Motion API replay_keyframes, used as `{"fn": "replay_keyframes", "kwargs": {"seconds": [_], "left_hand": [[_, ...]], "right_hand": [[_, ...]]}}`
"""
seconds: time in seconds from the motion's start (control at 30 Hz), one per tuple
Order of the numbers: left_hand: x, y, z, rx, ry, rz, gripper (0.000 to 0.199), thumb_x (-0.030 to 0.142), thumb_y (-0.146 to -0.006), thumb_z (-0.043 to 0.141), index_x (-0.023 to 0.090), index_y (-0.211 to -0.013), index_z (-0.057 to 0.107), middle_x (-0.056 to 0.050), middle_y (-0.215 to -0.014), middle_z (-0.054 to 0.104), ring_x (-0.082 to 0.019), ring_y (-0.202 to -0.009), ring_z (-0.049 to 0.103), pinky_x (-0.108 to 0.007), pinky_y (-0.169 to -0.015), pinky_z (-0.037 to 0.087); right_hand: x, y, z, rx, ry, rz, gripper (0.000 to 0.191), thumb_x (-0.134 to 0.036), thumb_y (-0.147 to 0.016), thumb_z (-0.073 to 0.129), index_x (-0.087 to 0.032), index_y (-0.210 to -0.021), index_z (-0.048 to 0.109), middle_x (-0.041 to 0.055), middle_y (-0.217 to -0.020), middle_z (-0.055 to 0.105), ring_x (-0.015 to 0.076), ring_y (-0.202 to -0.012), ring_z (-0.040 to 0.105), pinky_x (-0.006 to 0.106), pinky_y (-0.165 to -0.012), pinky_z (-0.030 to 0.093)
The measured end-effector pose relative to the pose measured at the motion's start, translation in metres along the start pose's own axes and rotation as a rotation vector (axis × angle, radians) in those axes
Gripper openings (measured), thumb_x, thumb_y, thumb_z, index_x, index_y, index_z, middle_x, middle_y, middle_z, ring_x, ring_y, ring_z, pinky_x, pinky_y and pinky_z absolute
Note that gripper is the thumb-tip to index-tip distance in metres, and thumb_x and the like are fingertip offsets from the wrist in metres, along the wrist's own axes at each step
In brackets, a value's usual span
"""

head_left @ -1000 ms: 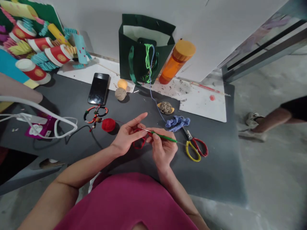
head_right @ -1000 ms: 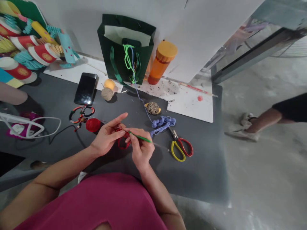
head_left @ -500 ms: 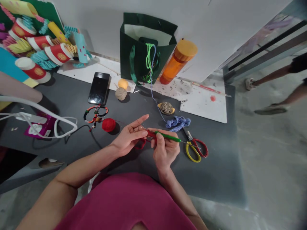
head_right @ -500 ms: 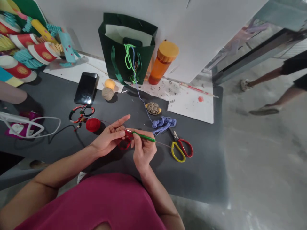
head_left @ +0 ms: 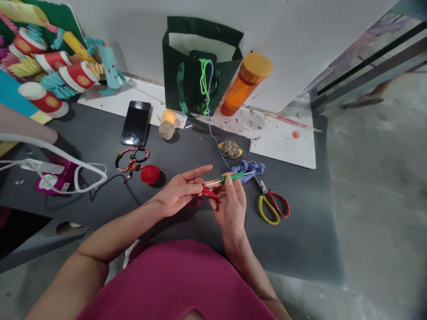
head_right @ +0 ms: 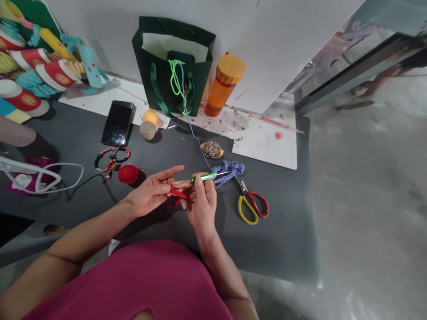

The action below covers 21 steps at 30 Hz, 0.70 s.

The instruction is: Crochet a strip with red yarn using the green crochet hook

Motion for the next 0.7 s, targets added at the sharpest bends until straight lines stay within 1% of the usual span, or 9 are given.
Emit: {"fn": "replay_keyframes", "kwargs": {"seconds": [0.07,0.13,0.2,0.27,0.37,0.47,0.57,0.7], "left_hand": [[-0.001,0.001,0.001,0.016,-0.032,0.003,0.052,0.016,-0.065,0.092,0.025,-0.115,0.081,0.001,-0.081,0.072,-0.009,-0.071,0.063,-0.022,-0.072,0.049],[0.001,0.002,0.002,0.024,-0.07,0.028,0.051,0.015,-0.067,0.09,0.025,-0.117,0.08,0.001,-0.082,0.073,-0.009,-0.071,0.063,-0.023,-0.072,0.05],[0.004,0.003,0.003,0.027,-0.105,0.079,0.049,0.016,-0.07,0.088,0.026,-0.118,0.08,0.002,-0.08,0.071,-0.009,-0.071,0.064,-0.024,-0.073,0.051],[0.007,0.004,0.002,0.036,-0.139,0.129,0.047,0.017,-0.072,0.087,0.025,-0.117,0.08,0.002,-0.08,0.07,-0.01,-0.072,0.064,-0.025,-0.075,0.052],[0.009,0.004,0.0,0.052,-0.205,0.159,0.047,0.017,-0.073,0.085,0.025,-0.119,0.08,0.003,-0.079,0.066,-0.009,-0.072,0.063,-0.025,-0.076,0.052],[0.011,0.004,-0.001,0.052,-0.255,0.18,0.048,0.019,-0.074,0.085,0.026,-0.121,0.079,0.004,-0.078,0.063,-0.008,-0.072,0.061,-0.024,-0.074,0.05],[0.013,0.005,-0.001,0.041,-0.271,0.2,0.046,0.023,-0.074,0.086,0.027,-0.12,0.079,0.003,-0.077,0.061,-0.007,-0.071,0.058,-0.023,-0.07,0.048],[0.016,0.005,-0.002,0.052,-0.303,0.207,0.048,0.024,-0.074,0.086,0.027,-0.121,0.079,0.003,-0.077,0.06,-0.008,-0.07,0.054,-0.025,-0.07,0.046]], "right_hand": [[0.001,0.002,0.005,-0.015,-0.023,0.018,0.03,-0.053,-0.09,0.071,-0.025,-0.092,0.059,-0.0053,-0.064,0.07,0.0082,-0.039,0.053,0.018,-0.032,0.03],[0.0,0.004,0.008,-0.029,-0.022,-0.014,0.033,-0.054,-0.087,0.075,-0.025,-0.09,0.06,-0.0051,-0.068,0.071,0.0067,-0.041,0.052,0.017,-0.035,0.035],[-0.002,0.004,0.007,-0.02,-0.011,-0.054,0.033,-0.053,-0.086,0.077,-0.024,-0.089,0.061,-0.0041,-0.072,0.073,0.0062,-0.044,0.053,0.018,-0.039,0.042],[-0.004,0.002,0.004,0.004,-0.003,-0.077,0.032,-0.051,-0.086,0.077,-0.024,-0.09,0.062,-0.0033,-0.075,0.073,0.0065,-0.047,0.054,0.018,-0.043,0.045],[-0.004,-0.001,-0.002,0.047,-0.008,-0.071,0.031,-0.05,-0.086,0.078,-0.023,-0.091,0.063,-0.002,-0.077,0.073,0.0075,-0.052,0.057,0.017,-0.043,0.043],[-0.004,-0.002,-0.005,0.072,-0.04,-0.044,0.033,-0.051,-0.083,0.08,-0.023,-0.091,0.064,-0.0015,-0.075,0.074,0.0083,-0.054,0.059,0.016,-0.042,0.041],[-0.008,-0.003,-0.003,0.044,-0.056,-0.052,0.031,-0.051,-0.085,0.079,-0.025,-0.091,0.063,-0.0031,-0.071,0.073,0.0089,-0.051,0.059,0.017,-0.04,0.039],[-0.016,-0.004,0.002,-0.036,-0.053,-0.105,0.023,-0.048,-0.093,0.071,-0.027,-0.093,0.061,-0.0043,-0.068,0.074,0.0102,-0.047,0.058,0.02,-0.039,0.038]]}}
Point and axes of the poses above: each hand's wrist, its own y-axis away from the middle knuckle, its own z-axis out of the palm, x = y × z, the point moved 6 cm from there along -y, towards the middle knuckle
